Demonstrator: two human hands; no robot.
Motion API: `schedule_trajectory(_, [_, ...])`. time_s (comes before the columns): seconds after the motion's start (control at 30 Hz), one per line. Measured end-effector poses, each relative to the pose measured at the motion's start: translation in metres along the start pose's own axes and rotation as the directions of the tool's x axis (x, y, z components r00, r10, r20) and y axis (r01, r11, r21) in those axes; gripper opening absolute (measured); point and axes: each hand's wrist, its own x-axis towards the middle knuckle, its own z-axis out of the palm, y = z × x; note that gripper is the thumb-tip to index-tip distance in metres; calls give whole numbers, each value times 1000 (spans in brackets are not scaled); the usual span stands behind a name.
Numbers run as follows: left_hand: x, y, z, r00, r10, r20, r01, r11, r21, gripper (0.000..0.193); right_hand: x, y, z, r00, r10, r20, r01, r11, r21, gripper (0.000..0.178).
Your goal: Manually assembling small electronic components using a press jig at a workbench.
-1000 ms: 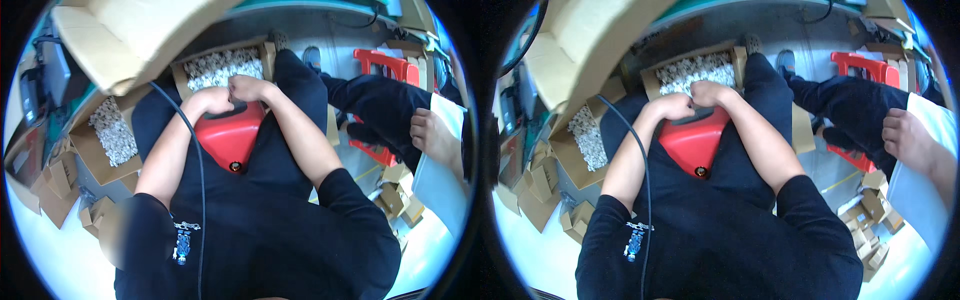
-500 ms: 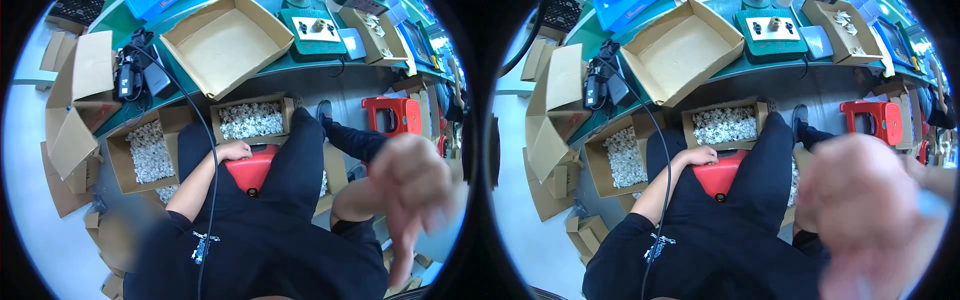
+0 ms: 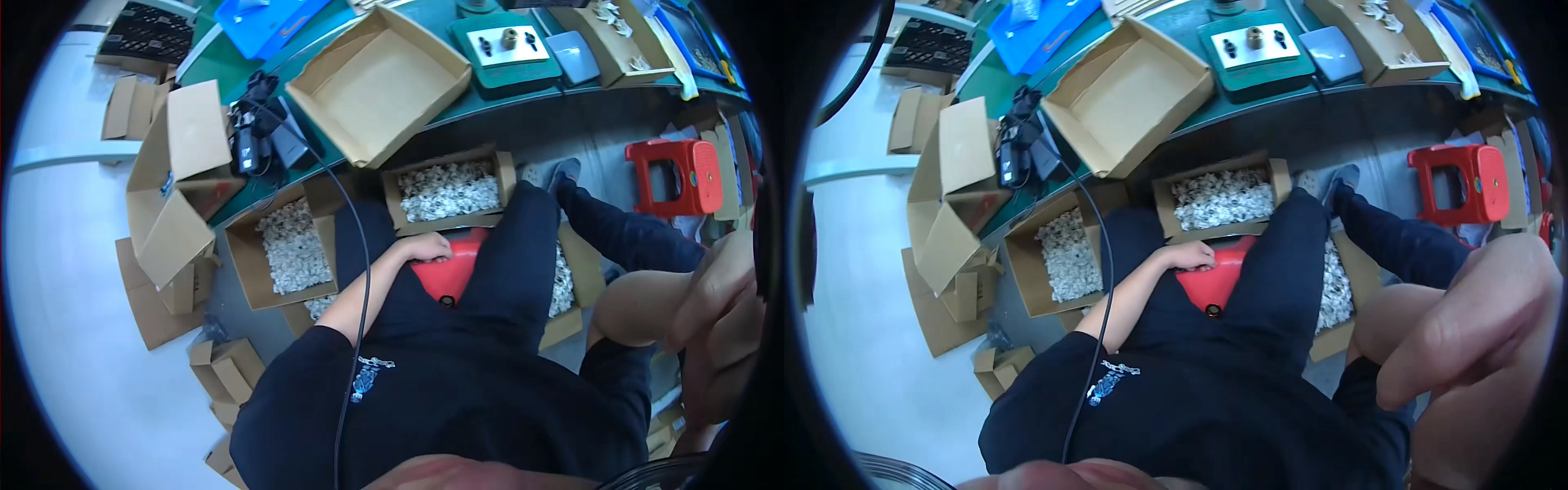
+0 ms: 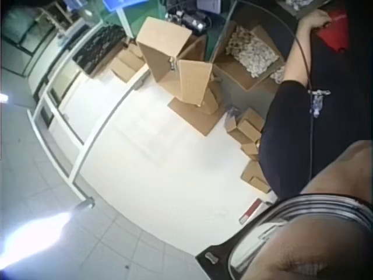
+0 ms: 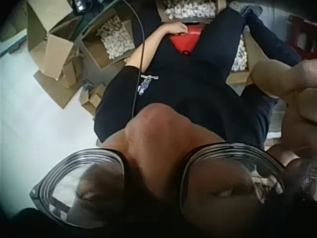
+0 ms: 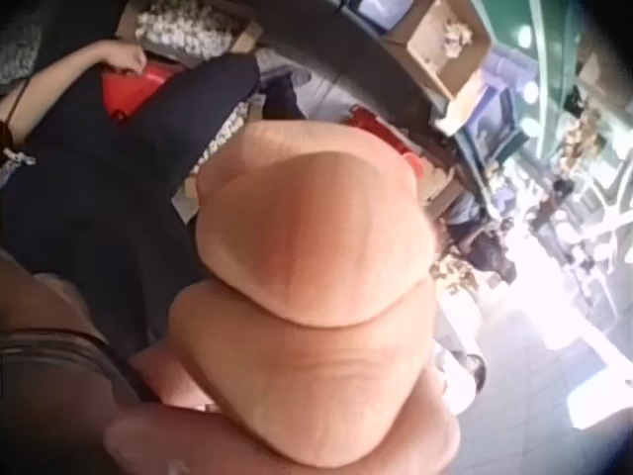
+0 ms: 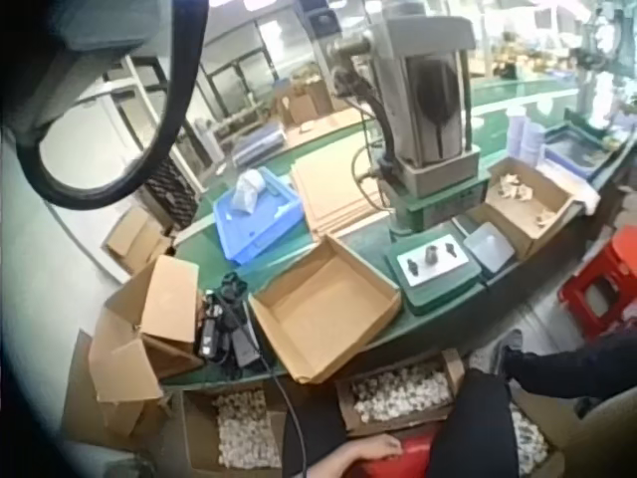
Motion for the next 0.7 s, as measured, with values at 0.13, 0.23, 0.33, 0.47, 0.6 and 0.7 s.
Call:
schedule_trajectory(0.13, [18, -3, -7, 994, 13, 105, -17, 999, 30, 26, 188, 58, 110, 999, -33, -2, 33, 996, 89, 28])
schedule_trajectory(0.23, [35, 15, -11, 986, 72, 152, -106, 967, 232, 26, 253, 82, 128, 999, -54, -5, 54, 990, 132, 26])
schedule_trajectory(0.33, [47, 38, -14, 980, 129, 154, -183, 887, 424, 24, 305, 106, 141, 998, -68, -15, 69, 981, 179, 23])
schedule_trajectory(0.47, [58, 75, -36, 973, 200, 111, -228, 891, 392, 24, 344, 81, 156, 998, 21, 52, -20, 1000, -18, 29])
schedule_trajectory(0.6, [67, 88, -36, 935, 320, 155, -351, 899, 261, 24, 406, 108, 206, 993, 101, 60, -82, 962, -259, 37])
schedule_trajectory(0.7, [64, 66, -29, 956, 242, 167, -285, 902, 324, 24, 407, 86, 222, 989, 145, 35, -120, 912, -392, 42])
